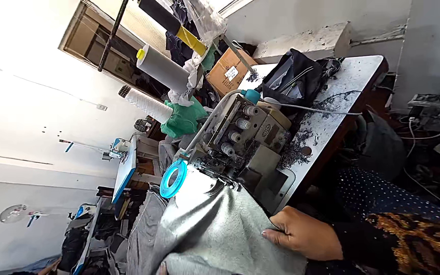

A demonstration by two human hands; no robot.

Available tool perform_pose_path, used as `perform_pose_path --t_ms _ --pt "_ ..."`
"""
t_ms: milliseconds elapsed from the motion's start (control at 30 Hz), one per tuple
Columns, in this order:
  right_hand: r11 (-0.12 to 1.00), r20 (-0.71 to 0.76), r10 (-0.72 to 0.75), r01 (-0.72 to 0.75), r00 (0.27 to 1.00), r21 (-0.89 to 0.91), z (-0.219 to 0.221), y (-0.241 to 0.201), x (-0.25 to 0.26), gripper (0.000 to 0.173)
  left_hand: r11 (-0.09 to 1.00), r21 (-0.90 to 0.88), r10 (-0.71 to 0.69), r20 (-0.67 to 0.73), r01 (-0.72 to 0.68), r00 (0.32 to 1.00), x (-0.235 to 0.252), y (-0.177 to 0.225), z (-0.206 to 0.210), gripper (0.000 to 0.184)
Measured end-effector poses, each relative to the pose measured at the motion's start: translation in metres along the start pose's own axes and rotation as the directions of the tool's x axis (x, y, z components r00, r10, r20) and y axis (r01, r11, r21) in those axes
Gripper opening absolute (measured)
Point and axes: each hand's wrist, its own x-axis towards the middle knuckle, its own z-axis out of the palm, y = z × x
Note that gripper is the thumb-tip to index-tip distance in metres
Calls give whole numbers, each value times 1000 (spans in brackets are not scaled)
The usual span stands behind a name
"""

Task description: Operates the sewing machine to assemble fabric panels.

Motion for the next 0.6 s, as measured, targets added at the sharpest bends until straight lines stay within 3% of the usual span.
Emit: perform_pose_path --t_ms 100,300,433,600 --pt "999 -34 37 -36 999 26 7 -1 4 45 999 -39 -25 -13 24 1000 35 -10 1 30" --pt "989 -64 125 -120 990 87 11 -2 18 44 991 -120 -64 -37 60 997 75 7 20 34" --pt "960 -56 202 -186 978 209 9 -4 32 41 996 -85 -44 -49 40 998 101 20 25 30" --pt "945 -90 193 -161 977 284 8 1 54 42 999 -44 -35 -85 31 996 123 30 35 24"
